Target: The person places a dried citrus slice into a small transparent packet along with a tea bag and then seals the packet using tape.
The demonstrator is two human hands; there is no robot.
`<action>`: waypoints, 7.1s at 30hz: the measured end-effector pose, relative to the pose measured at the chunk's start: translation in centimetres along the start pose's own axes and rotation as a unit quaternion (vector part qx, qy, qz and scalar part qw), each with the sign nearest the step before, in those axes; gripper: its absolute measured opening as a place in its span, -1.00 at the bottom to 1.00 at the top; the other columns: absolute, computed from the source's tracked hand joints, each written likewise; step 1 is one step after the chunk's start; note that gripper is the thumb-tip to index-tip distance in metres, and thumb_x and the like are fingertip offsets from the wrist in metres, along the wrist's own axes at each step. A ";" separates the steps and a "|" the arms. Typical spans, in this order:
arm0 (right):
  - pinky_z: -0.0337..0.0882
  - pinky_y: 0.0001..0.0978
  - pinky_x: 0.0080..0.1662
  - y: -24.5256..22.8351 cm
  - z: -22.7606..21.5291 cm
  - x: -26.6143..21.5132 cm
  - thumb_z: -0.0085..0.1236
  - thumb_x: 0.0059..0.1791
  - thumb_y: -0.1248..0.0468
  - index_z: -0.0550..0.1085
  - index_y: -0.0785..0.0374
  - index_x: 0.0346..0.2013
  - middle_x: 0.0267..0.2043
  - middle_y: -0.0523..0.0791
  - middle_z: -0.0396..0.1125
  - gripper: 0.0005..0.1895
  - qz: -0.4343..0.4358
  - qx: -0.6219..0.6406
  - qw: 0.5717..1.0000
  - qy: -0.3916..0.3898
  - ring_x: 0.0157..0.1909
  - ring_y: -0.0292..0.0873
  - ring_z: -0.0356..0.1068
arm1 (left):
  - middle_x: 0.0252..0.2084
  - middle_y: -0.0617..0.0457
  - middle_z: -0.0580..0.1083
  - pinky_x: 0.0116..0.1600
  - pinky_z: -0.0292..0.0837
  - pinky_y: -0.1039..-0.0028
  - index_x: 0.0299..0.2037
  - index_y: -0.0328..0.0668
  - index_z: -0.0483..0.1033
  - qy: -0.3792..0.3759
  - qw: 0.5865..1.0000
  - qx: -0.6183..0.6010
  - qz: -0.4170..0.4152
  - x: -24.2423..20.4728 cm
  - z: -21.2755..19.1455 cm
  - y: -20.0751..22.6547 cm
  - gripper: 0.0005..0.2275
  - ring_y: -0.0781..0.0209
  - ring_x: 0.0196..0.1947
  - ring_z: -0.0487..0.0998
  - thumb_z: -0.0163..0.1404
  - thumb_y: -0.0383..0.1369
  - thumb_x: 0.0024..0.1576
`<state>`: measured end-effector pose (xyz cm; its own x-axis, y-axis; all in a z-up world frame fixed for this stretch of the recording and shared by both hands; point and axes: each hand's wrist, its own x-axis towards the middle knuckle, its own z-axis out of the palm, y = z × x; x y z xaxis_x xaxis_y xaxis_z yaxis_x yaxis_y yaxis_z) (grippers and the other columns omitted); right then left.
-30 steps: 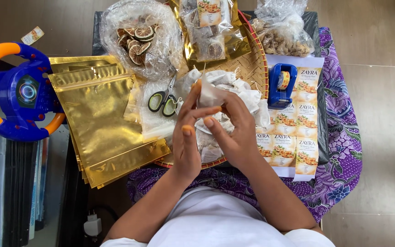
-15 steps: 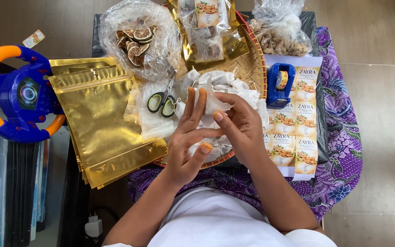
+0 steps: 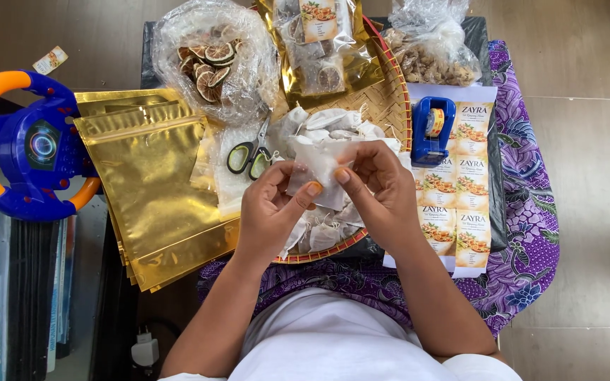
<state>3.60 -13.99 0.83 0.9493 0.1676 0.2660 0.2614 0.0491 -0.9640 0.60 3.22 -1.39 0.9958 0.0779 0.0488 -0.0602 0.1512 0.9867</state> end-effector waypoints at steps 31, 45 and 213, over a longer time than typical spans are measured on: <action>0.46 -0.24 -0.06 -2.2 0.6 2.6 0.29 0.00 0.33 0.56 0.20 0.01 -0.16 -0.07 0.41 -0.72 -0.047 -0.111 0.986 -0.117 -0.16 -0.12 0.44 | -0.27 0.10 0.50 0.06 0.46 0.51 -0.16 -0.21 0.48 0.067 0.992 -0.103 0.037 -0.4 -0.6 -0.2 -0.91 0.46 -0.16 0.47 0.07 -0.39 0.24; 0.43 -0.03 0.03 0.1 6.3 10.6 0.22 0.02 0.35 0.49 0.18 0.06 -0.07 -0.01 0.39 -0.70 -0.223 -0.354 0.891 -0.175 -0.02 0.15 0.40 | -0.29 0.25 0.38 0.06 0.40 0.63 -0.16 -0.13 0.41 0.216 0.962 -0.165 0.023 -0.5 -2.9 -1.6 -0.94 0.56 -0.19 0.38 0.02 -0.39 0.29; 0.47 -0.09 -0.10 7.3 7.6 15.1 0.02 0.01 0.39 0.53 0.04 0.02 -0.33 -0.06 0.24 -0.67 -0.316 -0.409 0.746 -0.420 -0.21 0.05 0.29 | 0.09 -0.12 0.56 0.08 0.45 0.09 -0.18 -0.07 0.58 -0.049 0.872 0.486 0.041 0.8 -7.7 0.9 -0.82 -0.24 0.22 0.46 0.06 -0.28 0.06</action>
<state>18.48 -3.58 -2.19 0.2367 0.9404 0.2443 0.9558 -0.1802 -0.2322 0.81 11.02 -1.66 0.9950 -0.0425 0.0906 -0.0910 -0.7605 0.6430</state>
